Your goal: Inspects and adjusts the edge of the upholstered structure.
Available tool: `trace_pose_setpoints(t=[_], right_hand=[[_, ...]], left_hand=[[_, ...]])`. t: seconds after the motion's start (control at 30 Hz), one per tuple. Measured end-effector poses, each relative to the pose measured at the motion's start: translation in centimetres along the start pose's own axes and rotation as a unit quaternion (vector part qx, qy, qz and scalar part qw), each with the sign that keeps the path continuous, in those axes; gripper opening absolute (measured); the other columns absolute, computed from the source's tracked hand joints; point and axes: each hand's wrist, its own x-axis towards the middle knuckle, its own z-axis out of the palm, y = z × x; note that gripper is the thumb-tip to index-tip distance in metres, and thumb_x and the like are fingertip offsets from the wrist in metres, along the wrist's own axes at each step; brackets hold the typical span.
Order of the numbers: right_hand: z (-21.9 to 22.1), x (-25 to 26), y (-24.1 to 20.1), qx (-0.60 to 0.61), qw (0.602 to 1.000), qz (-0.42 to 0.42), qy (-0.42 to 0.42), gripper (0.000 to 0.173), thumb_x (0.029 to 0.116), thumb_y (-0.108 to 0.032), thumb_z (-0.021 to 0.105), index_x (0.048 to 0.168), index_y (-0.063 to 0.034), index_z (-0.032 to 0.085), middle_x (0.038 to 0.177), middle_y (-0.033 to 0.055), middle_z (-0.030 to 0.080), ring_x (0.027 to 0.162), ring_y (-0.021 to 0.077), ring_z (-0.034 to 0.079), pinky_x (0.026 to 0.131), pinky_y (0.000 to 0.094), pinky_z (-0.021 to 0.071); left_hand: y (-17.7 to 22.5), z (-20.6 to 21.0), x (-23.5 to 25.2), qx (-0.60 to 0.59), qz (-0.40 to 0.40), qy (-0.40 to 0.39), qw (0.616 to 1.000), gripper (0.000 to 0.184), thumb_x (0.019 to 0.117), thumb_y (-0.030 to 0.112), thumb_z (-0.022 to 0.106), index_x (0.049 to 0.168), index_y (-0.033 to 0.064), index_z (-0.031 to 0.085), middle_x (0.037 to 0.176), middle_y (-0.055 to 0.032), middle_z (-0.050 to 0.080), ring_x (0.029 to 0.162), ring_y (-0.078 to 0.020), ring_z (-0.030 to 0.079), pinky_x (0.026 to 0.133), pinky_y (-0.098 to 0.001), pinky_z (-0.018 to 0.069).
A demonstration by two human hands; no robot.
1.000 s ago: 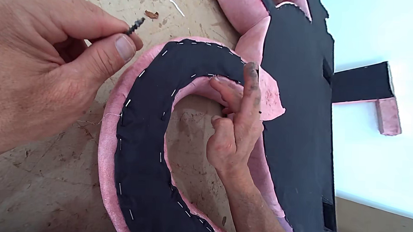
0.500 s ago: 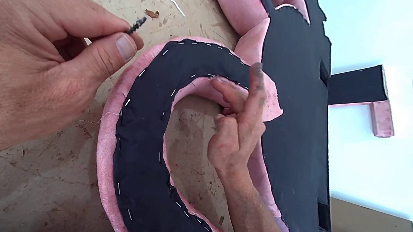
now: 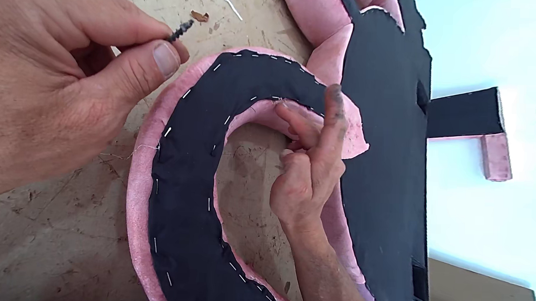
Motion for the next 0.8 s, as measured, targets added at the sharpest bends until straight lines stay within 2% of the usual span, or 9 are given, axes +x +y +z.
trace_pose_setpoints(t=[0.17, 0.27, 0.4, 0.47, 0.53, 0.6, 0.63, 0.7, 0.8], right_hand=[[-0.9, 0.3, 0.2, 0.041, 0.999, 0.019, 0.028, 0.065, 0.0929, -0.007, 0.039, 0.155, 0.0077, 0.028, 0.129, 0.0106, 0.07, 0.112, 0.0133, 0.067, 0.09, 0.0325, 0.0562], [-2.5, 0.6, 0.3, 0.085, 0.991, 0.065, 0.081, 0.062, 0.0931, 0.001, 0.051, 0.151, 0.0095, 0.032, 0.123, 0.0118, 0.07, 0.102, 0.013, 0.069, 0.084, 0.0274, 0.0583], [-4.1, -0.8, -0.5, 0.24, 0.948, 0.205, 0.041, 0.066, 0.0857, 0.002, 0.067, 0.147, -0.0048, 0.044, 0.111, 0.0032, 0.063, 0.094, 0.0119, 0.066, 0.078, 0.0256, 0.0601], [-3.6, -2.3, -0.4, 0.273, 0.932, 0.237, 0.013, 0.052, 0.0843, 0.001, 0.072, 0.133, -0.0069, 0.056, 0.094, 0.0004, 0.062, 0.076, 0.0104, 0.064, 0.064, 0.0247, 0.0584], [-2.2, -3.2, 0.5, 0.216, 0.955, 0.205, 0.004, 0.016, 0.0914, -0.013, 0.074, 0.105, -0.0058, 0.069, 0.075, -0.0016, 0.064, 0.057, 0.0069, 0.06, 0.05, 0.023, 0.0549], [-0.7, -3.2, 1.5, 0.091, 0.986, 0.138, 0.018, 0.032, 0.1031, -0.03, 0.06, 0.08, -0.0106, 0.069, 0.065, -0.0037, 0.06, 0.054, 0.0059, 0.056, 0.048, 0.0262, 0.0471], [-0.1, -3.0, 1.9, 0.045, 0.994, 0.096, 0.035, 0.036, 0.1053, -0.031, 0.055, 0.08, -0.0101, 0.069, 0.07, -0.0012, 0.06, 0.061, 0.0093, 0.057, 0.053, 0.0297, 0.0467], [0.9, -2.7, 2.6, -0.012, 0.998, 0.029, 0.045, 0.03, 0.1037, -0.028, 0.054, 0.107, -0.0085, 0.076, 0.104, 0.007, 0.072, 0.096, 0.0185, 0.069, 0.079, 0.0362, 0.0582], [1.9, -2.6, 3.1, -0.067, 0.996, -0.013, 0.054, 0.043, 0.1007, -0.029, 0.055, 0.138, -0.0091, 0.065, 0.131, 0.0145, 0.065, 0.125, 0.0289, 0.06, 0.101, 0.0422, 0.052]], left_hand=[[0.1, -0.5, 0.1, -0.012, 0.0, -0.02, 1.0, 0.024, 0.1053, 0.032, 0.056, 0.115, 0.0172, 0.071, 0.092, 0.0145, 0.067, 0.073, 0.0094, 0.058, 0.06, -0.0085, 0.0456], [0.0, -0.8, 0.3, -0.013, 0.022, -0.021, 0.999, 0.025, 0.1057, 0.028, 0.055, 0.116, 0.0126, 0.071, 0.096, 0.011, 0.067, 0.076, 0.0072, 0.06, 0.063, -0.0097, 0.0485], [-0.6, -1.8, 0.5, 0.033, 0.042, -0.047, 0.998, 0.03, 0.106, 0.029, 0.054, 0.119, 0.0084, 0.071, 0.093, 0.0036, 0.066, 0.072, -0.0006, 0.06, 0.063, -0.0162, 0.0502], [-0.5, -2.1, 0.6, 0.062, 0.043, -0.071, 0.995, 0.032, 0.1063, 0.031, 0.052, 0.121, 0.0078, 0.069, 0.097, 0.0016, 0.068, 0.072, -0.0027, 0.062, 0.063, -0.0185, 0.0527], [0.0, -2.2, 0.5, 0.087, 0.045, -0.088, 0.991, 0.033, 0.1067, 0.032, 0.051, 0.121, 0.0084, 0.069, 0.098, 0.0008, 0.069, 0.072, -0.0047, 0.064, 0.062, -0.0218, 0.0546], [0.3, -2.0, 0.5, 0.1, 0.05, -0.092, 0.989, 0.033, 0.1061, 0.032, 0.052, 0.119, 0.0076, 0.069, 0.096, 0.0011, 0.07, 0.071, -0.0049, 0.064, 0.061, -0.0218, 0.0545], [0.3, -1.8, 0.5, 0.101, 0.053, -0.093, 0.989, 0.033, 0.106, 0.033, 0.052, 0.118, 0.0075, 0.07, 0.095, 0.0018, 0.07, 0.071, -0.0045, 0.064, 0.061, -0.0212, 0.0544], [0.2, -1.8, 0.5, 0.102, 0.058, -0.094, 0.989, 0.034, 0.1059, 0.034, 0.052, 0.118, 0.0079, 0.07, 0.094, 0.0029, 0.07, 0.07, -0.0031, 0.064, 0.06, -0.0195, 0.0539], [-0.3, -1.9, 0.4, 0.099, 0.064, -0.1, 0.988, 0.034, 0.1059, 0.035, 0.052, 0.117, 0.0074, 0.07, 0.097, 0.0031, 0.07, 0.071, -0.0023, 0.064, 0.06, -0.019, 0.054]])
